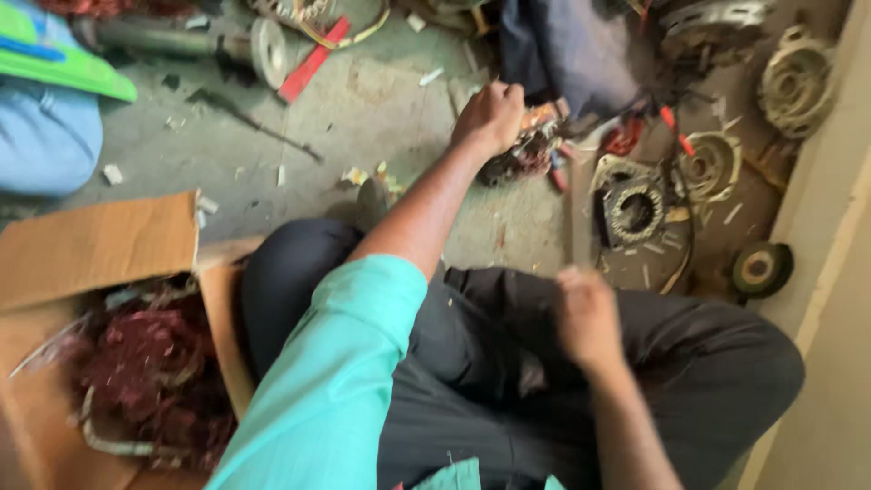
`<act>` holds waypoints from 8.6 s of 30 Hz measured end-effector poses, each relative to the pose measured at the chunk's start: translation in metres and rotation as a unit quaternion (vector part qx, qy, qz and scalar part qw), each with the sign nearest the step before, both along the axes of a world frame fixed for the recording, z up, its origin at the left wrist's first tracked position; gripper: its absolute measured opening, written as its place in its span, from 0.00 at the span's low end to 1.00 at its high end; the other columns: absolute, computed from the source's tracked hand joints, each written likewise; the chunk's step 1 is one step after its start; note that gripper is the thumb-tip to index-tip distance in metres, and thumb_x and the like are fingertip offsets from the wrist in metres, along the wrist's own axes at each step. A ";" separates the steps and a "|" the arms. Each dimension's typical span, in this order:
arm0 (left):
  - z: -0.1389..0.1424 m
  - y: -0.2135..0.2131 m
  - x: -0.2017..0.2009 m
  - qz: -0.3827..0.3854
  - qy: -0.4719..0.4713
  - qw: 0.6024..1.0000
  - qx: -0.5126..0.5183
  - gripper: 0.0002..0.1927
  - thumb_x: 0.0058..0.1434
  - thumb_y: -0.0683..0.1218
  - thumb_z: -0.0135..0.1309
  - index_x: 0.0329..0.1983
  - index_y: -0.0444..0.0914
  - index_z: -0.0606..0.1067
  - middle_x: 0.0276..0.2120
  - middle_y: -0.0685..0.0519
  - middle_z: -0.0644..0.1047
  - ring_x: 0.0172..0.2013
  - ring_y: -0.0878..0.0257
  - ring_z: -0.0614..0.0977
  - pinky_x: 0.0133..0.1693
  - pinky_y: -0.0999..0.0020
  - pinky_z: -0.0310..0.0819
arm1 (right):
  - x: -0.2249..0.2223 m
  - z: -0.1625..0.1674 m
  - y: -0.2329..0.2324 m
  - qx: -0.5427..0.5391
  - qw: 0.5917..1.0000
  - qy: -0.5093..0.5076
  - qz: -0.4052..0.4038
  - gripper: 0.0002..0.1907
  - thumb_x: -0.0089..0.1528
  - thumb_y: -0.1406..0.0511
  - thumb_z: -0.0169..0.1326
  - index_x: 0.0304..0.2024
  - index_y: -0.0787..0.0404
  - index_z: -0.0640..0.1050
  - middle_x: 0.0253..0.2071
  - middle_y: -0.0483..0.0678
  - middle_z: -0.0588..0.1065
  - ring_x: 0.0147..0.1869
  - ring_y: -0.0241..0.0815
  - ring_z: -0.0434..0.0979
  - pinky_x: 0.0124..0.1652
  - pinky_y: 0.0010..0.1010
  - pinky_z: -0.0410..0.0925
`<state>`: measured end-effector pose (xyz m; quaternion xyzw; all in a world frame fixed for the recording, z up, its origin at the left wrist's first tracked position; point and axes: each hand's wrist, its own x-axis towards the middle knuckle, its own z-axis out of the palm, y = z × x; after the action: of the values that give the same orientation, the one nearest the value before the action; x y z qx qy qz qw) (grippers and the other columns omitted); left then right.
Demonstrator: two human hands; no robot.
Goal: The person sits on the floor and uses a hammer to strike copper windings inside electric motor stators, pulling loosened windings out by hand and placing the removed copper into a cardboard box, working through several motor parts one at a time.
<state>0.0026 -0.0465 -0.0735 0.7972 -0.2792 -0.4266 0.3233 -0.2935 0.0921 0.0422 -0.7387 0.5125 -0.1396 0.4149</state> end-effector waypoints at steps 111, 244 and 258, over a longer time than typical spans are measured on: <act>0.076 0.053 0.032 -0.350 -0.213 0.909 -0.082 0.55 0.58 0.27 0.46 0.75 0.73 0.49 0.42 0.42 0.81 0.41 0.48 0.86 0.47 0.51 0.81 | 0.022 0.017 -0.030 -0.355 0.907 0.178 0.143 0.18 0.74 0.59 0.47 0.29 0.54 0.71 0.28 0.49 0.71 0.32 0.48 0.70 0.33 0.35 0.63; 0.086 0.056 0.024 -0.348 -0.207 0.907 -0.115 0.51 0.56 0.30 0.51 0.71 0.75 0.59 0.44 0.41 0.78 0.45 0.47 0.83 0.49 0.54 0.79 | -0.009 0.096 -0.014 0.230 0.912 -0.298 -0.162 0.12 0.72 0.58 0.48 0.39 0.59 0.72 0.26 0.35 0.66 0.25 0.26 0.63 0.24 0.20 0.57; 0.072 0.055 0.025 -0.353 -0.212 0.897 -0.162 0.53 0.54 0.31 0.55 0.74 0.70 0.56 0.43 0.41 0.78 0.46 0.46 0.82 0.51 0.53 0.77 | -0.040 0.036 -0.020 0.226 0.900 -0.296 -0.229 0.10 0.74 0.64 0.46 0.37 0.56 0.70 0.27 0.37 0.66 0.25 0.28 0.64 0.22 0.22 0.60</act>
<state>0.0277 0.0085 -0.0013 0.6544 -0.6695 -0.2820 0.2098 -0.3338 0.0724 0.0782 -0.4122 0.5389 -0.3232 0.6597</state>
